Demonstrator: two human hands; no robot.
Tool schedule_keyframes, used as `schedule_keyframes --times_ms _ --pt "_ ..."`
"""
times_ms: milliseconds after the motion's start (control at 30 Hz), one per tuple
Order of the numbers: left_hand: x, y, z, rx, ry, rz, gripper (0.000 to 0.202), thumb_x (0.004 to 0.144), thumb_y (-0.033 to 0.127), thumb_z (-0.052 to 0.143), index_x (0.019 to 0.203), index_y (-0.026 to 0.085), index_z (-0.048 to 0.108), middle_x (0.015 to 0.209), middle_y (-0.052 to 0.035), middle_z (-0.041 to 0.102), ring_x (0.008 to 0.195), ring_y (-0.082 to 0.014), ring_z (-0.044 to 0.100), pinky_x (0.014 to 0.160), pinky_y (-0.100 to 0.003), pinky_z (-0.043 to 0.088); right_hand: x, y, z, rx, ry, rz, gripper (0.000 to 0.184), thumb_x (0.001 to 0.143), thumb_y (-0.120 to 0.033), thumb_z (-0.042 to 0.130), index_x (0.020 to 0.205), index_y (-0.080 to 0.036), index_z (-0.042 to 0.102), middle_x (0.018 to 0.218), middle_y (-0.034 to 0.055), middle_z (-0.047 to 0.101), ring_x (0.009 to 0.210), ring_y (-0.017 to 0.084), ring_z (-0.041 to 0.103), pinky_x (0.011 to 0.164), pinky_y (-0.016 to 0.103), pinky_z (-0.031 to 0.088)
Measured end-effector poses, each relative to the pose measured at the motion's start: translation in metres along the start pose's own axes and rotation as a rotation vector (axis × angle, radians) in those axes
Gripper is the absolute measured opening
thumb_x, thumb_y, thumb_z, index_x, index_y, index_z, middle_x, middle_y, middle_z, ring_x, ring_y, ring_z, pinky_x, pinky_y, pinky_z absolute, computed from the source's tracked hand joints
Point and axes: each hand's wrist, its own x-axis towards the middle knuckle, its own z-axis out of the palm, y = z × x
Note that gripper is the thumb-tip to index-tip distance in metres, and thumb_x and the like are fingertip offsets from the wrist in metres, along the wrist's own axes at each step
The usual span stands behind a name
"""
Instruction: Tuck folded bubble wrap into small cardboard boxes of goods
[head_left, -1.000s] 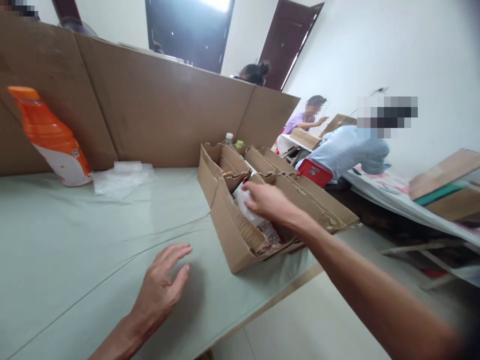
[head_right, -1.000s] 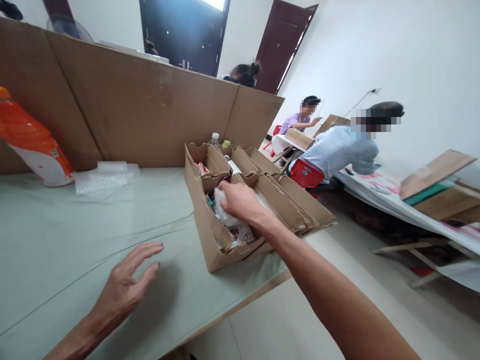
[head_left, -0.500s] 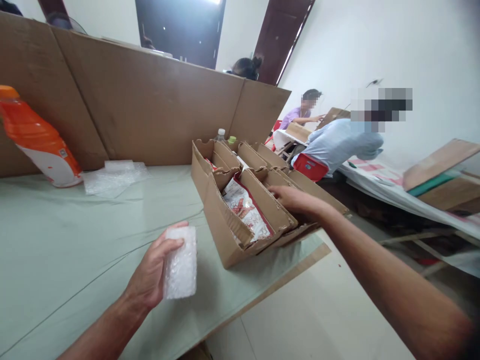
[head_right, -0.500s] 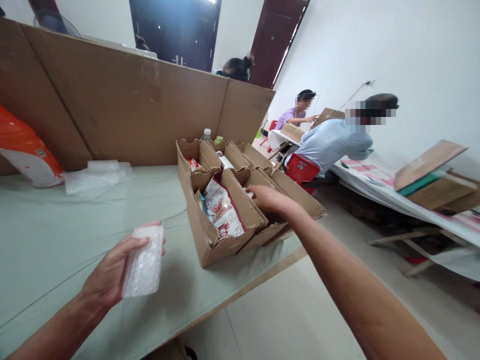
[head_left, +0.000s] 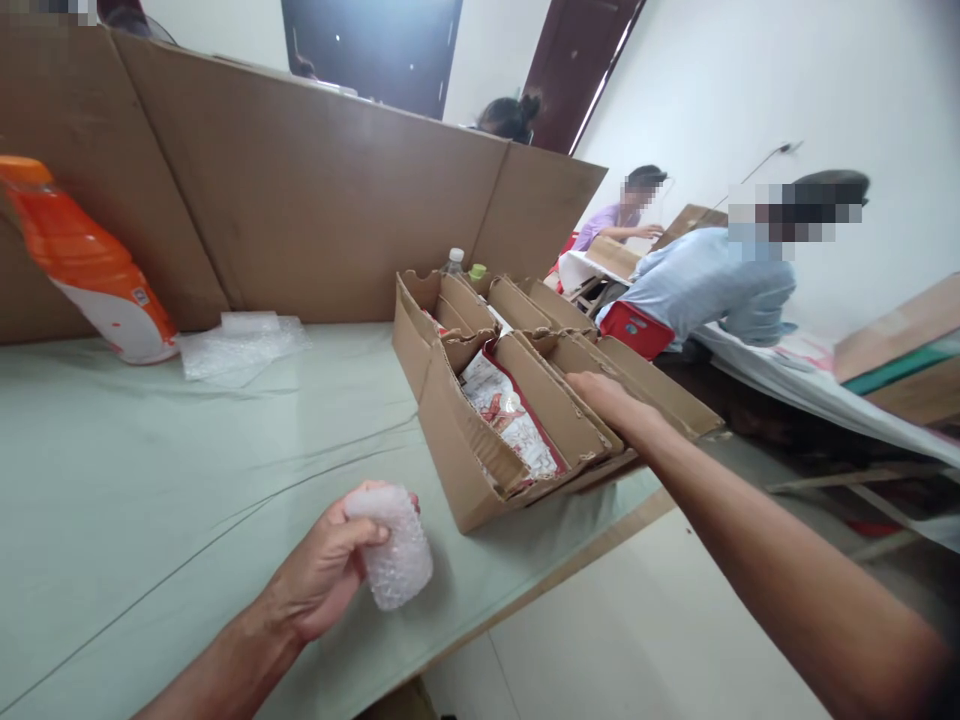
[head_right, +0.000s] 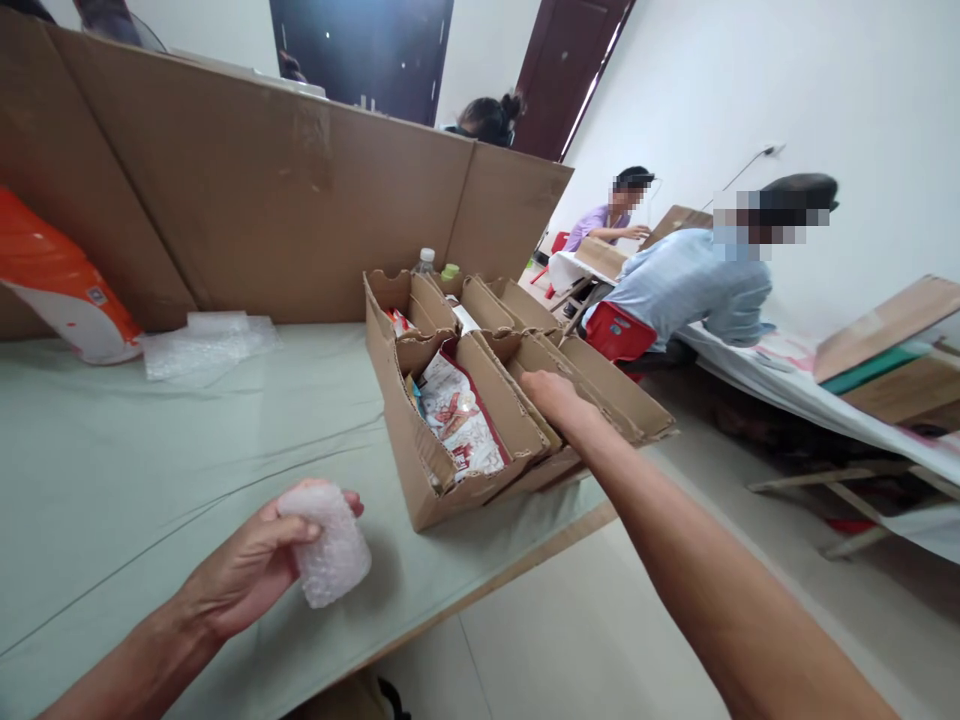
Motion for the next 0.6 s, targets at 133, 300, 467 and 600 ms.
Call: schedule_keyframes --times_ms 133,300,467,600 --pt "-0.005 0.0 -0.008 0.019 -0.021 0.051 0.048 0.061 0.031 0.086 0.104 0.019 0.068 0.097 -0.0051 0.072 0.077 -0.0158 0.061 0.069 -0.027 0.048 -0.001 -0.009 -0.012 -0.027 0.034 0.093 0.015 0.086 -0.014 0.06 0.082 -0.012 0.075 0.092 0.0181 0.076 0.088 0.025 0.072 0.071 0.027 0.047" --pt "-0.011 0.032 0.001 0.155 0.009 0.254 0.049 0.061 0.039 0.088 0.102 0.018 0.071 0.111 -0.0111 0.071 0.097 -0.0264 0.066 0.077 -0.033 0.053 -0.052 -0.008 -0.064 0.001 0.457 0.23 0.023 0.09 -0.024 0.054 0.098 -0.013 0.072 0.094 0.0175 0.074 0.084 0.026 0.069 0.073 0.034 0.048" --pt "-0.003 0.044 0.048 0.3 -0.194 0.595 0.041 0.061 0.052 0.088 0.082 0.022 0.069 0.138 -0.0072 0.059 0.125 -0.0361 0.055 0.091 -0.045 0.053 -0.123 -0.073 -0.082 0.438 0.542 -0.49 0.02 0.087 -0.029 0.053 0.078 -0.021 0.069 0.07 -0.0008 0.069 0.062 0.013 0.06 0.061 0.024 0.045" --pt "0.002 0.032 0.047 0.18 -0.18 0.464 0.041 0.064 0.049 0.086 0.085 0.02 0.066 0.086 -0.004 0.068 0.081 -0.0224 0.066 0.072 -0.034 0.053 -0.11 -0.068 -0.075 0.601 0.36 -0.634 0.026 0.088 -0.045 0.058 0.087 -0.026 0.075 0.079 0.0011 0.075 0.073 0.017 0.068 0.072 0.029 0.054"
